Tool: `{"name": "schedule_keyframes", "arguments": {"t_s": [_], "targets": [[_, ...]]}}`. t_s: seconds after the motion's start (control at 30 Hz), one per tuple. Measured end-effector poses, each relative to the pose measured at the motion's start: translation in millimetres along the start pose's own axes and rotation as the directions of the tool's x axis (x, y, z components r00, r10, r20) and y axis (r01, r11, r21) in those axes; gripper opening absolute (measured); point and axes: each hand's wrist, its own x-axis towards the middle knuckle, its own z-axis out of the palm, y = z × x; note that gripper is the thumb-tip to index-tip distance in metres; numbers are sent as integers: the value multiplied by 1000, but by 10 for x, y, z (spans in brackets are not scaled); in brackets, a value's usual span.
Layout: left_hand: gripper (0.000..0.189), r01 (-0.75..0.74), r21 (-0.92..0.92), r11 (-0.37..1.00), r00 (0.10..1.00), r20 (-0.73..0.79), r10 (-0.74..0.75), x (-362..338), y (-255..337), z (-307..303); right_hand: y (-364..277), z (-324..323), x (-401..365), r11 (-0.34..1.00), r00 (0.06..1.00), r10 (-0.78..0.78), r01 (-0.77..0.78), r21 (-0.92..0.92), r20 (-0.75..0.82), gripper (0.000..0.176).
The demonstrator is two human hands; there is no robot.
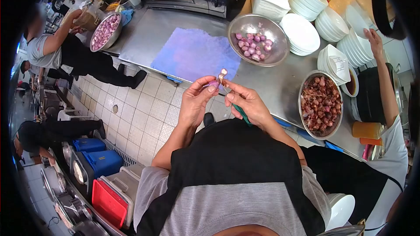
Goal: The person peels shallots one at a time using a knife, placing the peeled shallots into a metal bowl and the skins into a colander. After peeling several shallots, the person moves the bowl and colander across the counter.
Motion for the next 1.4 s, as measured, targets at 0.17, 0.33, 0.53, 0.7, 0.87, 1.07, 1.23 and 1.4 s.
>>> {"name": "schedule_keyframes", "arguments": {"t_s": [0.17,0.33,0.53,0.7,0.87,1.07,1.23,1.4], "targets": [[27,-115,165,979,993,14,115,143,311,-348,28,274,380,999,1000,-15,16,-37,23,45],[19,-160,251,955,987,11,163,257,575,-709,106,551,763,1000,999,-10,10,4,48,44],[21,-128,321,938,990,-20,142,305,725,-956,246,743,1113,992,991,-128,128,2,46,29],[26,-97,95,991,995,45,93,363,770,-1075,117,665,1253,873,976,111,-187,450,189,23],[31,71,-161,984,995,76,-59,412,766,-1098,88,645,1307,889,975,85,-166,427,204,24],[32,5,61,998,999,-42,-2,477,743,-936,-82,595,1216,991,994,67,-77,110,92,41],[31,-140,308,941,990,22,140,571,702,-881,-111,495,1196,996,993,43,-35,-77,108,44],[36,-72,148,986,997,-11,75,532,671,-792,-124,354,1217,987,988,120,-129,97,94,40]]}}
